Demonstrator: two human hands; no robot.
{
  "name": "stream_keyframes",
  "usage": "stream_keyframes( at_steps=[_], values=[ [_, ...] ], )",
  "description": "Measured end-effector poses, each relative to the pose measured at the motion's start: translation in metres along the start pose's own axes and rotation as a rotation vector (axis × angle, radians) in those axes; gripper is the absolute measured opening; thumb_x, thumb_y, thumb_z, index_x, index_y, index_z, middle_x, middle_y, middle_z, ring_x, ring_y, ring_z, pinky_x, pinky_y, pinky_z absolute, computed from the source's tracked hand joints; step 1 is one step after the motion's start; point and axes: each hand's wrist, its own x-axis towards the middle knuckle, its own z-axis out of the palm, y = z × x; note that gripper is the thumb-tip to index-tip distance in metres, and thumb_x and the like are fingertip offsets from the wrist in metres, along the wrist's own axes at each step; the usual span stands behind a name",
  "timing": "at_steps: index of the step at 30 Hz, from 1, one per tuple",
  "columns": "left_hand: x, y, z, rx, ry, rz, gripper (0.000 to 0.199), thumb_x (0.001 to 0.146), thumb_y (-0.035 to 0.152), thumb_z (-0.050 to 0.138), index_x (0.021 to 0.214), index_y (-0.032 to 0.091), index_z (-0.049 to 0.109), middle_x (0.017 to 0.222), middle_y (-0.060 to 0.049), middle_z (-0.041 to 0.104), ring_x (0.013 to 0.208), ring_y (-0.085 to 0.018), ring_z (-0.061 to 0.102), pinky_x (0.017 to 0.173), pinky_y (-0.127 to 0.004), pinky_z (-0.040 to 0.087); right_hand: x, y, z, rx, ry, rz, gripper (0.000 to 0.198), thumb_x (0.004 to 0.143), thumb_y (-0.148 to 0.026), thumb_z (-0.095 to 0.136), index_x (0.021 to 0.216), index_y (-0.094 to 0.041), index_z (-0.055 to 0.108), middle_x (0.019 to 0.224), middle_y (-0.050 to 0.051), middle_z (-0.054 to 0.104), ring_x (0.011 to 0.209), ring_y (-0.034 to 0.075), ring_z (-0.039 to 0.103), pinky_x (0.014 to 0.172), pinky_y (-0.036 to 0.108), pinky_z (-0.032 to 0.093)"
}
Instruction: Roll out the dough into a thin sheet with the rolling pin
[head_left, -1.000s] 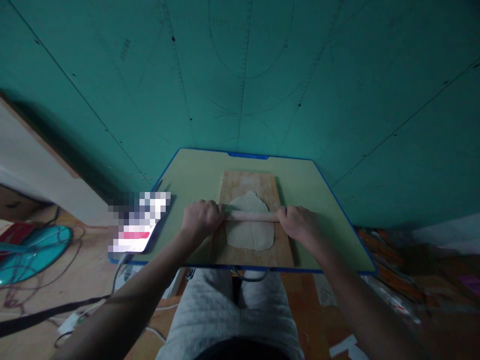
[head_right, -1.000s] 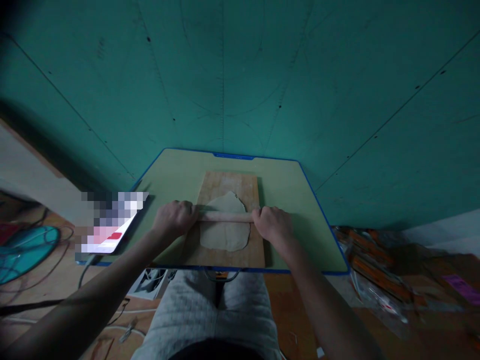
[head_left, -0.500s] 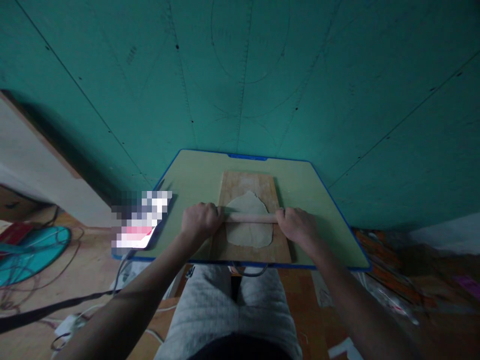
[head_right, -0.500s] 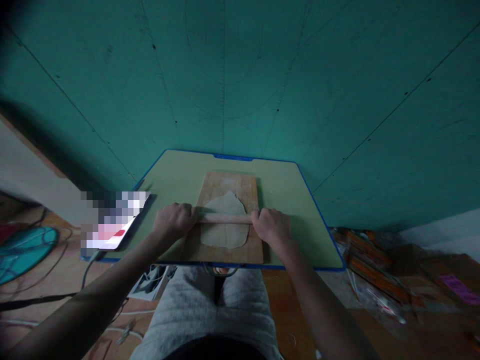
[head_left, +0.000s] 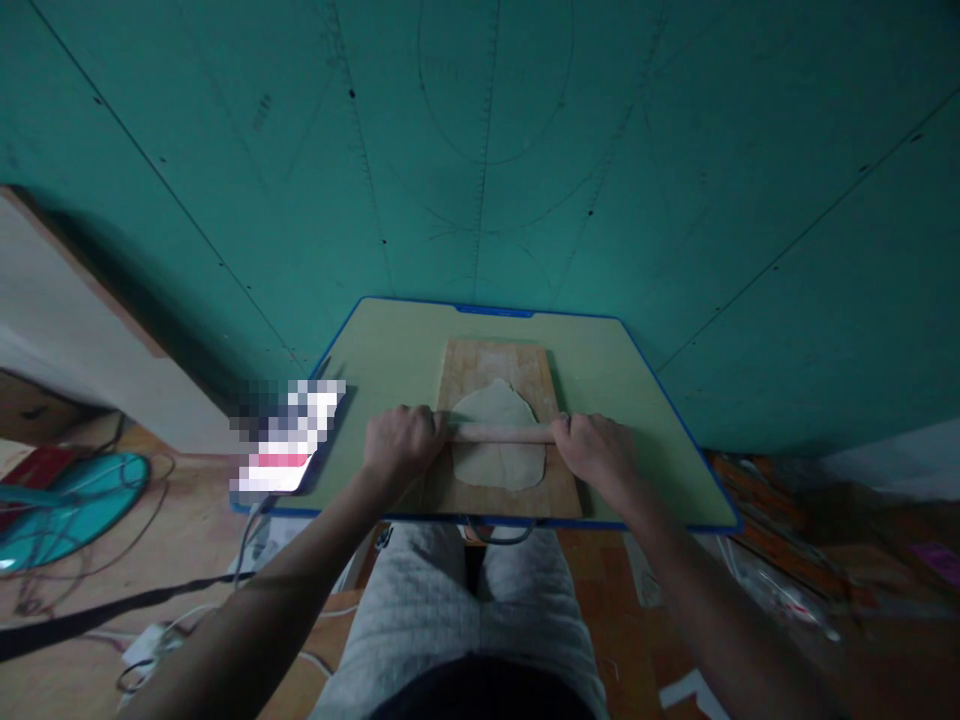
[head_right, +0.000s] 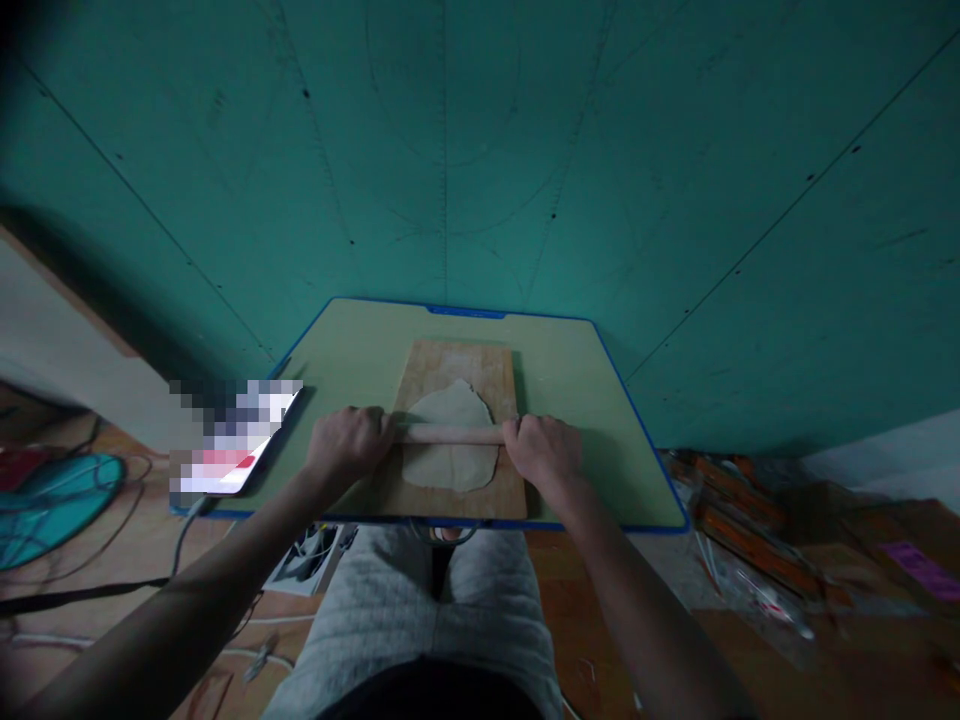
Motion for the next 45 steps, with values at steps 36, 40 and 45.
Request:
stream_keyframes(
  at_steps=[36, 40, 45],
  values=[
    [-0.049, 0.003, 0.004, 0.018, 0.012, 0.106, 0.036, 0.096, 0.023, 0.031, 0.092, 0.016, 0.066, 0.079, -0.016, 0.064, 0.071, -0.029, 0.063, 0.055, -0.035, 0.042, -0.044, 0.005, 0.005, -0.102, -0.082, -0.181, 0.044, 0.097, -0.023, 0.029, 0.103, -0.015, 0.072, 0.099, 0.017, 0.073, 0.092, 0.027, 0.069, 0.073, 0.031, 0.048],
    [-0.053, 0.006, 0.000, 0.064, -0.033, 0.109, 0.038, 0.097, 0.021, 0.028, 0.096, 0.017, 0.066, 0.084, -0.016, 0.067, 0.075, -0.032, 0.065, 0.055, -0.035, 0.044, -0.049, 0.006, 0.006, -0.105, -0.083, -0.193, 0.043, 0.096, -0.022, 0.030, 0.106, -0.015, 0.071, 0.098, 0.017, 0.072, 0.091, 0.027, 0.069, 0.072, 0.031, 0.048],
    [-0.055, 0.008, -0.007, 0.104, -0.074, 0.112, 0.039, 0.097, 0.021, 0.028, 0.101, 0.017, 0.066, 0.088, -0.016, 0.069, 0.079, -0.033, 0.067, 0.055, -0.035, 0.046, -0.049, 0.006, 0.010, -0.091, -0.060, -0.174, 0.043, 0.097, -0.023, 0.030, 0.102, -0.015, 0.072, 0.095, 0.016, 0.073, 0.090, 0.027, 0.070, 0.071, 0.031, 0.048]
  ],
)
